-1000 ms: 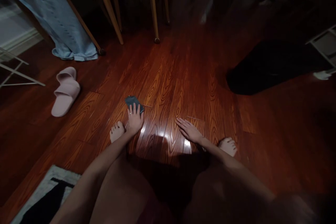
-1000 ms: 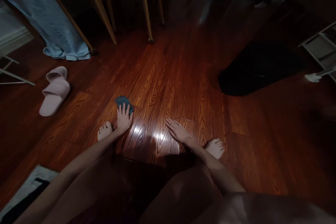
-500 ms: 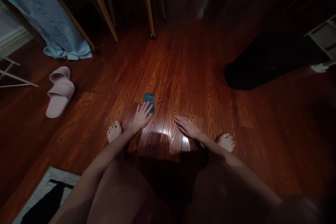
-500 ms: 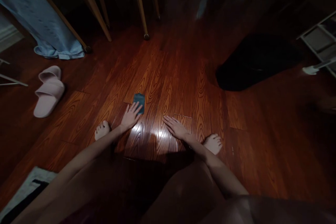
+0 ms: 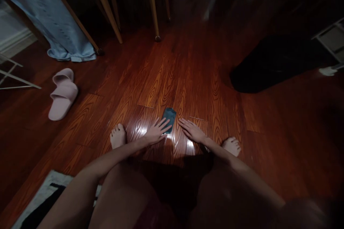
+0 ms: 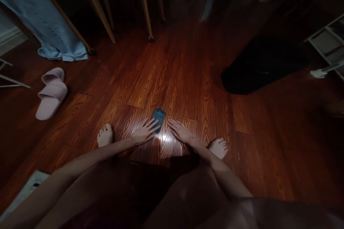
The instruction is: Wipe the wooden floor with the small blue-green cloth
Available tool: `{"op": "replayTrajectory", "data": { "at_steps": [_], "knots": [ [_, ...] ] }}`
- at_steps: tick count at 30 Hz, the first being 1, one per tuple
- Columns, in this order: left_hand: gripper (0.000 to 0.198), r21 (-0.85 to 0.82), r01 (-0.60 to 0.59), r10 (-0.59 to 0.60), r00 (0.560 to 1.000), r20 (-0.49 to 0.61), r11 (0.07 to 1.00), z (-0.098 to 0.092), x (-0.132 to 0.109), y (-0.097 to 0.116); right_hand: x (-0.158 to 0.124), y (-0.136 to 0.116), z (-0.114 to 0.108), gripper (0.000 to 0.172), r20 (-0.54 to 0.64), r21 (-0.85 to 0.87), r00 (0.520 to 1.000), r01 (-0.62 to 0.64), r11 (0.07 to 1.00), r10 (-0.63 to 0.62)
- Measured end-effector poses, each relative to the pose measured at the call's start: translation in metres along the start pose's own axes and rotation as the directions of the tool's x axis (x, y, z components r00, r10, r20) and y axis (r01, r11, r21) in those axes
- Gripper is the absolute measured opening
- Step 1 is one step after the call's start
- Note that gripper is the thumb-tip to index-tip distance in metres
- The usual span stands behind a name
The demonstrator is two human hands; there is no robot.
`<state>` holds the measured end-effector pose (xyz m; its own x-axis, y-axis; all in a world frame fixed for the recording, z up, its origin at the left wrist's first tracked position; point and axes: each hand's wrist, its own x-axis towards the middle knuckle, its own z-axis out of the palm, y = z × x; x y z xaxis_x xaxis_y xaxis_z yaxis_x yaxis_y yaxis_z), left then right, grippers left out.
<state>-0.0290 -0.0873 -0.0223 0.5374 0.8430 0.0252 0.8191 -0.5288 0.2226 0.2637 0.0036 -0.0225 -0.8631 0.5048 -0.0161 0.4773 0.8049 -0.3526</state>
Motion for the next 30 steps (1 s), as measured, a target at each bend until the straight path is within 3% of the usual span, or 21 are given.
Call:
{"op": "replayTrajectory", "data": {
  "at_steps": [3, 6, 8, 10, 12, 14, 16, 19, 21, 23, 24, 26, 28, 30],
  "knots": [
    [0.055, 0.021, 0.014, -0.014, 1.0, 0.01, 1.0, -0.006, 0.012, -0.011, 0.0, 0.0, 0.0, 0.06, -0.001, -0.001, 1.0, 0.01, 1.0, -0.01],
    [0.055, 0.046, 0.255, -0.252, 0.966, -0.061, 0.966, -0.013, 0.004, -0.042, 0.0, 0.0, 0.0, 0.059, 0.0, 0.006, 1.0, 0.005, 1.0, -0.005],
    [0.055, 0.038, 0.483, -0.473, 0.869, -0.148, 0.875, -0.016, -0.01, -0.066, 0.0, 0.0, 0.0, 0.058, 0.004, 0.012, 1.0, -0.003, 1.0, 0.003],
    [0.056, 0.0, 0.675, -0.656, 0.717, -0.235, 0.738, -0.017, -0.028, -0.084, 0.0, 0.0, -0.001, 0.058, 0.01, 0.017, 1.0, -0.005, 1.0, 0.005],
    [0.059, -0.048, 0.785, -0.759, 0.58, -0.296, 0.618, -0.015, -0.043, -0.091, 0.0, 0.0, -0.001, 0.058, 0.012, 0.02, 1.0, -0.004, 1.0, 0.003],
    [0.061, -0.076, 0.816, -0.789, 0.524, -0.32, 0.573, -0.011, -0.052, -0.088, 0.0, 0.0, -0.002, 0.059, 0.013, 0.019, 1.0, -0.004, 1.0, 0.004],
    [0.063, -0.071, 0.787, -0.764, 0.567, -0.307, 0.612, -0.007, -0.052, -0.077, 0.0, -0.001, -0.002, 0.058, 0.012, 0.016, 1.0, -0.007, 1.0, 0.007],
    [0.062, -0.028, 0.634, -0.621, 0.746, -0.239, 0.773, -0.003, -0.041, -0.05, 0.0, -0.003, -0.002, 0.057, 0.005, 0.012, 1.0, -0.01, 1.0, 0.01],
    [0.062, -0.007, 0.45, -0.445, 0.881, -0.163, 0.893, -0.002, -0.029, -0.031, 0.0, -0.004, -0.001, 0.057, -0.001, 0.012, 1.0, -0.008, 1.0, 0.008],
    [0.062, -0.015, 0.198, -0.199, 0.978, -0.066, 0.98, 0.0, -0.015, -0.013, -0.002, -0.004, -0.001, 0.058, -0.011, 0.012, 1.0, -0.016, 1.0, 0.016],
    [0.062, -0.031, 0.064, -0.065, 0.998, -0.018, 0.997, 0.0, -0.009, -0.005, -0.004, -0.004, -0.001, 0.058, -0.02, 0.013, 0.999, -0.032, 0.999, 0.032],
    [0.063, -0.07, -0.143, 0.147, 0.988, 0.048, 0.987, 0.002, 0.002, 0.009, -0.008, -0.003, -0.003, 0.057, -0.059, 0.016, 0.995, -0.083, 0.996, 0.084],
    [0.064, -0.096, -0.228, 0.235, 0.97, 0.066, 0.969, 0.004, 0.008, 0.018, -0.012, -0.005, -0.006, 0.056, -0.111, 0.014, 0.986, -0.127, 0.992, 0.128],
    [0.064, -0.106, -0.236, 0.243, 0.968, 0.058, 0.966, 0.005, 0.009, 0.022, -0.013, -0.012, -0.008, 0.053, -0.125, -0.003, 0.987, -0.104, 0.995, 0.103]
  ]
}}
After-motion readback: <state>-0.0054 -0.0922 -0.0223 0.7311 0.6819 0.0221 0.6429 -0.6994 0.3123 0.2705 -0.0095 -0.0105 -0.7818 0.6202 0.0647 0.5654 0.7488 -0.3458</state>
